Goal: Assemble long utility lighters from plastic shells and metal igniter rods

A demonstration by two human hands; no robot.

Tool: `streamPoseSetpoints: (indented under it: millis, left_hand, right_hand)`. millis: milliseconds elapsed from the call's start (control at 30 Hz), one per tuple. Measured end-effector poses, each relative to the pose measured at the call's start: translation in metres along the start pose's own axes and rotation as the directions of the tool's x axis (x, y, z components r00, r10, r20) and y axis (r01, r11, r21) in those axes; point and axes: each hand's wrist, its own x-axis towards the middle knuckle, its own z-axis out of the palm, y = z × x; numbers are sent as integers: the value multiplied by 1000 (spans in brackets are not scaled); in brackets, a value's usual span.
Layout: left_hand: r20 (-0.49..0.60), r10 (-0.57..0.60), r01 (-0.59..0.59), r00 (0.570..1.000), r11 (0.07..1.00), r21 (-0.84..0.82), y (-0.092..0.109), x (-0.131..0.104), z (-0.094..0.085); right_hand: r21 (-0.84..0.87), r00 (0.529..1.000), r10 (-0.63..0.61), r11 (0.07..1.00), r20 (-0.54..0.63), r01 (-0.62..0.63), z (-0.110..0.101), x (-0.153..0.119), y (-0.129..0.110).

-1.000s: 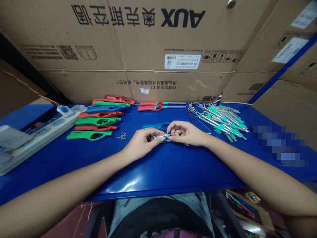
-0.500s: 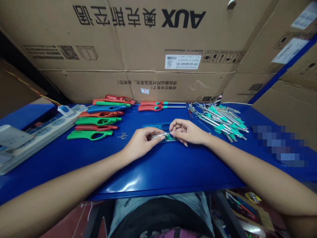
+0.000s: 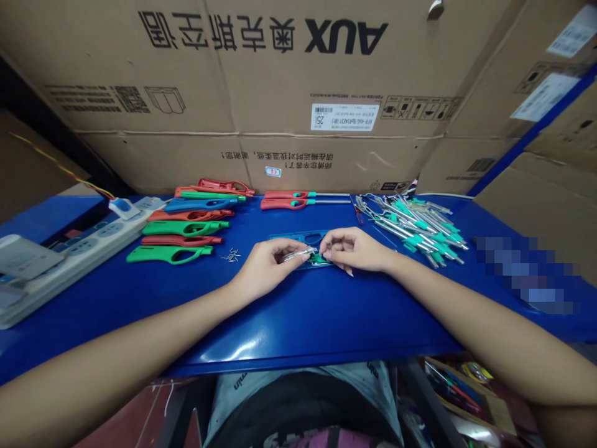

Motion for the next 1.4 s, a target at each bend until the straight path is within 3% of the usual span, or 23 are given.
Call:
streamPoseSetpoints:
  millis: [100, 300, 633, 1067, 1400]
  left_hand:
    - [-14, -41, 40, 999, 994, -99, -1, 2, 0]
    - [-2, -74, 73, 997, 987, -145, 0, 4, -1]
    - [48, -8, 11, 999, 998, -63, -3, 2, -1]
    - [52, 3, -3, 999, 1000, -13, -3, 1, -1]
    - [52, 6, -5, 999, 1000, -13, -5, 0, 1]
  right_hand:
    - [43, 1000, 5, 999, 14, -6, -1, 0, 2]
    - [-53, 1000, -23, 998, 13, 24, 0, -1, 1]
    - [-38, 997, -54, 998, -56, 52, 0, 1, 6]
    - [-51, 997, -53, 997, -53, 51, 0, 1, 4]
    - [-147, 988, -143, 980, -62, 133, 2, 2, 3]
